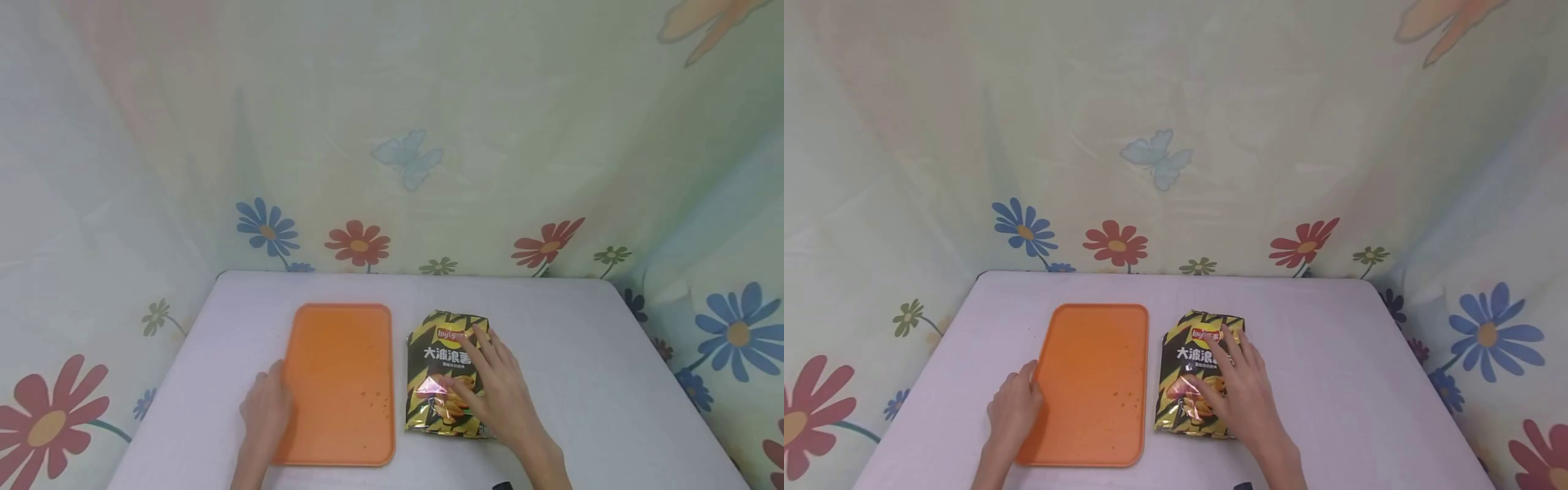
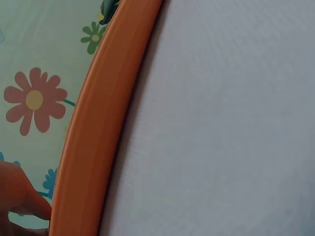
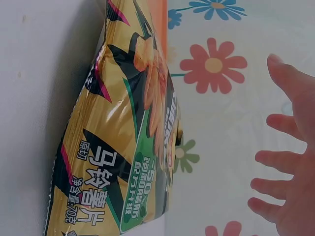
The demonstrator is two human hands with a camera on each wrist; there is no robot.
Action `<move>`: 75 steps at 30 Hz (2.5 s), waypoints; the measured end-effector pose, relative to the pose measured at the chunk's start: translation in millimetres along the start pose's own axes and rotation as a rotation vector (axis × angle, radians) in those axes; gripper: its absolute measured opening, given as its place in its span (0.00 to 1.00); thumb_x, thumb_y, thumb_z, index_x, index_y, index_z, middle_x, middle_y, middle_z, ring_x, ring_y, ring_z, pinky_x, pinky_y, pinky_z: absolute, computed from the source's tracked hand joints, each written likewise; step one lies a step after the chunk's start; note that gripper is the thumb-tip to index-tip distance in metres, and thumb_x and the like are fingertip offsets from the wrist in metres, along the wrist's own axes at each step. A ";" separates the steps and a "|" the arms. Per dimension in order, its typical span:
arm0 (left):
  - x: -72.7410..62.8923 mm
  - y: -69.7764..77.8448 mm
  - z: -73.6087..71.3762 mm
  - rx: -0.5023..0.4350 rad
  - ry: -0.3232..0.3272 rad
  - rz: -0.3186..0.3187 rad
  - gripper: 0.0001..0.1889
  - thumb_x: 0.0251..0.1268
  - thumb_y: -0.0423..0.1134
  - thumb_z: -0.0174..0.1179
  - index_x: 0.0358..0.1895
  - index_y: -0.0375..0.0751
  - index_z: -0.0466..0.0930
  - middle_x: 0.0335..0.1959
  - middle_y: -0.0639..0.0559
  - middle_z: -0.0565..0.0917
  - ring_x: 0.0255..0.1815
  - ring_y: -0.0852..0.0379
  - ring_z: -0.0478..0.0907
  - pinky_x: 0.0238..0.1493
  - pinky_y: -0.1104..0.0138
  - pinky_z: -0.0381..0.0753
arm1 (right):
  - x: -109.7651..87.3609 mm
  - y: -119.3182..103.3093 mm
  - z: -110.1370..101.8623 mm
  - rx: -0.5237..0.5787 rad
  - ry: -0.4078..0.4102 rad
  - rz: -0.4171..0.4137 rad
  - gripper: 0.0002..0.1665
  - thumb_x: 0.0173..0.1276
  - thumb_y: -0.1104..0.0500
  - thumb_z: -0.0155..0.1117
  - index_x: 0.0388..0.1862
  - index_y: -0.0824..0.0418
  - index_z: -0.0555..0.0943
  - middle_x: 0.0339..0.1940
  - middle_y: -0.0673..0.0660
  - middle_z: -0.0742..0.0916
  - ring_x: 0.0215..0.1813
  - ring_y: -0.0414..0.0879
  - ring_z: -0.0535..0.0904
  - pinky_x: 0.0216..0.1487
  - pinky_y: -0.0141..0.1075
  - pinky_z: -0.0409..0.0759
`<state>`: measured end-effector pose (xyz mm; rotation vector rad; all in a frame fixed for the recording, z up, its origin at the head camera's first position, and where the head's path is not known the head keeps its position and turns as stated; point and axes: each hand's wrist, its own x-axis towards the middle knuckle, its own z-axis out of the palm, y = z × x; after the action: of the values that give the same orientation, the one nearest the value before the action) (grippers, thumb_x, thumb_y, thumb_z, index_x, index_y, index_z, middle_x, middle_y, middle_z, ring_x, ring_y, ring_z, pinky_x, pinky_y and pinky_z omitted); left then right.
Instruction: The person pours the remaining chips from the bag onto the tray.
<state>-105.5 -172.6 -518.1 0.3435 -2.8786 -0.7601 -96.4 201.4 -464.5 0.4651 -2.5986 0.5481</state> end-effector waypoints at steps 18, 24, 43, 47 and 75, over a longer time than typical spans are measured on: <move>3.4 -2.9 -1.6 0.032 -0.031 0.009 0.24 0.64 0.25 0.55 0.66 0.28 0.76 0.29 0.40 0.80 0.22 0.52 0.72 0.21 0.63 0.68 | -3.4 4.2 -5.0 0.035 0.011 0.070 0.47 0.58 0.55 0.81 0.75 0.59 0.71 0.75 0.69 0.72 0.71 0.69 0.70 0.61 0.67 0.75; 4.0 -3.9 -1.3 0.011 -0.044 0.003 0.26 0.63 0.24 0.56 0.66 0.28 0.76 0.29 0.39 0.81 0.22 0.52 0.72 0.21 0.62 0.68 | -13.5 7.5 -5.1 0.049 -0.034 0.196 0.43 0.64 0.54 0.77 0.74 0.62 0.70 0.75 0.69 0.71 0.71 0.69 0.70 0.58 0.67 0.76; 2.5 -5.8 0.3 0.006 -0.023 0.008 0.25 0.65 0.25 0.53 0.67 0.30 0.76 0.30 0.38 0.81 0.23 0.50 0.72 0.20 0.61 0.68 | -40.5 12.0 16.9 0.122 -0.245 0.598 0.48 0.71 0.39 0.67 0.76 0.68 0.66 0.75 0.75 0.68 0.72 0.75 0.65 0.66 0.70 0.67; 2.7 -6.8 1.3 0.004 -0.026 0.000 0.24 0.66 0.25 0.53 0.67 0.30 0.76 0.31 0.37 0.82 0.24 0.48 0.75 0.21 0.59 0.70 | -42.7 12.9 19.9 0.132 -0.243 0.608 0.49 0.69 0.38 0.68 0.76 0.69 0.66 0.72 0.75 0.71 0.70 0.74 0.69 0.66 0.68 0.69; 2.0 -5.2 3.1 0.004 0.015 0.044 0.23 0.67 0.25 0.53 0.66 0.31 0.78 0.25 0.41 0.78 0.19 0.53 0.67 0.17 0.64 0.63 | -55.0 11.4 34.4 0.222 -0.066 0.524 0.38 0.60 0.50 0.79 0.66 0.64 0.79 0.61 0.71 0.73 0.59 0.71 0.77 0.57 0.65 0.78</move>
<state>-107.1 -176.0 -523.2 0.2845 -2.8637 -0.7407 -66.5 208.5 -522.7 -0.1493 -2.7325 1.0127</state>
